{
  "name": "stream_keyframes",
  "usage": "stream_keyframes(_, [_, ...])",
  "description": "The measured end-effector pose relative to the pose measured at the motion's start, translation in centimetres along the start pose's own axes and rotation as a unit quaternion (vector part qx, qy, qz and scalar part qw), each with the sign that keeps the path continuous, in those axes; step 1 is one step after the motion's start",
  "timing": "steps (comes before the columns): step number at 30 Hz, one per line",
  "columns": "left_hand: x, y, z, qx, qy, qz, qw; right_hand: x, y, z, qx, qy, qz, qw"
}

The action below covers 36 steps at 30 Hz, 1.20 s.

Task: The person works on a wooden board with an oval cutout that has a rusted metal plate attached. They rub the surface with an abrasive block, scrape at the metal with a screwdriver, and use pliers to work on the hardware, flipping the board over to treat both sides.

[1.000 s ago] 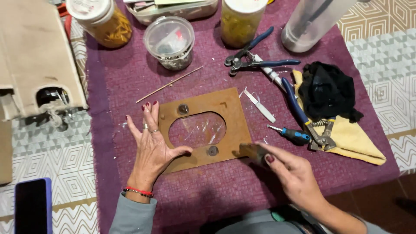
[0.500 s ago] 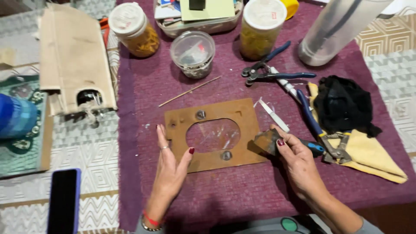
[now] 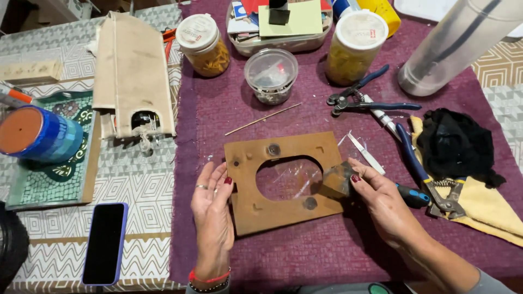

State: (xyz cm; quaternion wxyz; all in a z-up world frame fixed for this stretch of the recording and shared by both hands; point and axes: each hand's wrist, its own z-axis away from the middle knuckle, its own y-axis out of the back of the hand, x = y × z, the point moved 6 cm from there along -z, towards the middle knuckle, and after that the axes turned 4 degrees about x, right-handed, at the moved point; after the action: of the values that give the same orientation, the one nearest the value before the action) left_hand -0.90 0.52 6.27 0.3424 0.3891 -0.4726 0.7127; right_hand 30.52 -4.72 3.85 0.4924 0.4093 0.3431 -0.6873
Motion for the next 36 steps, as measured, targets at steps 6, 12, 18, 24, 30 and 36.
stream_keyframes(6, [0.5,-1.1,0.7,-0.062,0.127,0.073,0.987,0.6,0.8,0.1,0.046,-0.078,-0.118,0.989])
stream_keyframes(12, [0.4,-2.3,-0.1,-0.072,0.186,-0.011,0.98,2.0,2.8,-0.8,0.05,-0.065,-0.138,0.987])
stream_keyframes(18, [0.8,-0.9,-0.1,-0.13,0.131,0.043,0.982,0.9,4.1,-2.1,0.06,0.029,-0.173,0.983])
stream_keyframes(24, [1.8,0.5,2.1,0.056,0.096,0.068,0.992,-1.4,4.8,-1.9,0.029,0.136,-0.213,0.967])
stream_keyframes(30, [-2.8,1.7,4.8,0.101,0.051,0.18,0.977,-2.4,2.5,-1.9,0.025,0.015,-0.24,0.97])
stream_keyframes(36, [-5.1,-0.8,6.6,0.15,0.049,0.234,0.959,-0.2,1.6,-2.7,0.015,0.069,-0.144,0.987])
